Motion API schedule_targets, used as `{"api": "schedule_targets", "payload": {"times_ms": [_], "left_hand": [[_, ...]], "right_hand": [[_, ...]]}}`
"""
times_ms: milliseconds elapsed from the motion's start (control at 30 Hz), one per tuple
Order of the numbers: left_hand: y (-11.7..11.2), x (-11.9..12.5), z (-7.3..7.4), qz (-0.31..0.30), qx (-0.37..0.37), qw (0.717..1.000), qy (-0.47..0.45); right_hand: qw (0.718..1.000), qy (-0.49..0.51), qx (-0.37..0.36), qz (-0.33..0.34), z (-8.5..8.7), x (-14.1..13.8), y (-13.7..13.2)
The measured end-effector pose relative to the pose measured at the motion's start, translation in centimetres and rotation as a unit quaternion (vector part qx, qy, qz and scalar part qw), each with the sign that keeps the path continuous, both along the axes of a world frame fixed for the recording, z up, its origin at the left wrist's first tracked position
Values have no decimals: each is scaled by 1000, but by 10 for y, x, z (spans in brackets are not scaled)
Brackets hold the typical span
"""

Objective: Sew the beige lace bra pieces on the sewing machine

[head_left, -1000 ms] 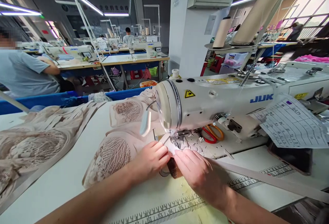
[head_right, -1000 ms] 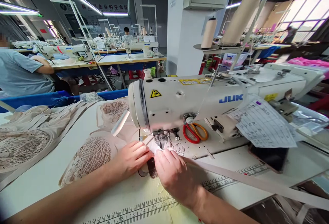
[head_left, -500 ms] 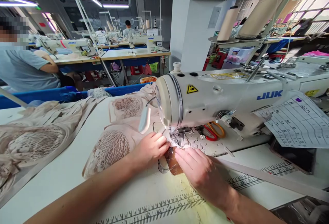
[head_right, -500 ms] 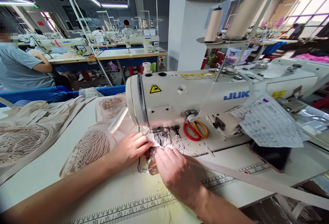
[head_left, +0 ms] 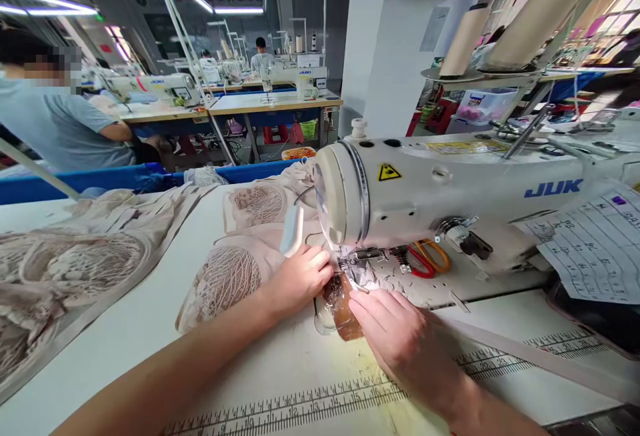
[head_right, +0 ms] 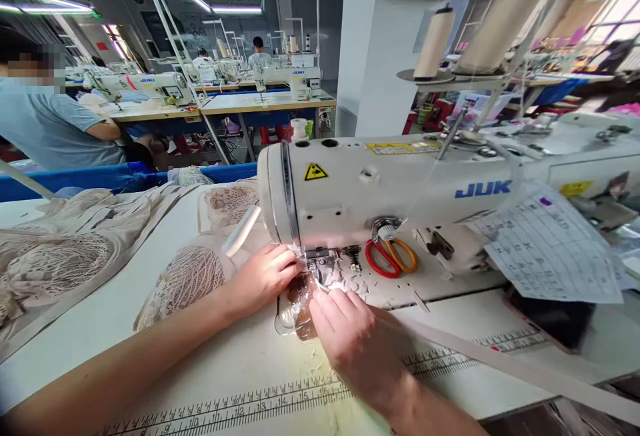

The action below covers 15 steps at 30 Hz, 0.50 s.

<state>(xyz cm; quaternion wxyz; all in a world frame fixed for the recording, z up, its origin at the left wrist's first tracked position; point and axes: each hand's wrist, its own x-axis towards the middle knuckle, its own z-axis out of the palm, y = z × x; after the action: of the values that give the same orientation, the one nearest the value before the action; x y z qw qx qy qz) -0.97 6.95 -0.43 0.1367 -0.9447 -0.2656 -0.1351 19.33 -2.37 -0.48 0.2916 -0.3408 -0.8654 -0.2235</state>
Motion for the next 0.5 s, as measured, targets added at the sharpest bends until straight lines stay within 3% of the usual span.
{"api": "schedule_targets", "payload": {"times_ms": [100,233,333,433,500], "left_hand": [[-10,2,11,30,-27,999,-12],[-50,-7,31,77,-37,996,-29],[-76,-27,37,193,-74,978,13],[-68,-49,28,328,-111,937,57],[-45,-62,17,358,-104,927,47]], "right_hand": [[1000,-2,-8,2,1,1,0],[1000,2,-15,9,-1,3,-1],[1000,-3,-17,20,-4,5,-3],[999,-12,-9,41,-10,11,-2],[997,-27,-3,72,-21,18,5]]}}
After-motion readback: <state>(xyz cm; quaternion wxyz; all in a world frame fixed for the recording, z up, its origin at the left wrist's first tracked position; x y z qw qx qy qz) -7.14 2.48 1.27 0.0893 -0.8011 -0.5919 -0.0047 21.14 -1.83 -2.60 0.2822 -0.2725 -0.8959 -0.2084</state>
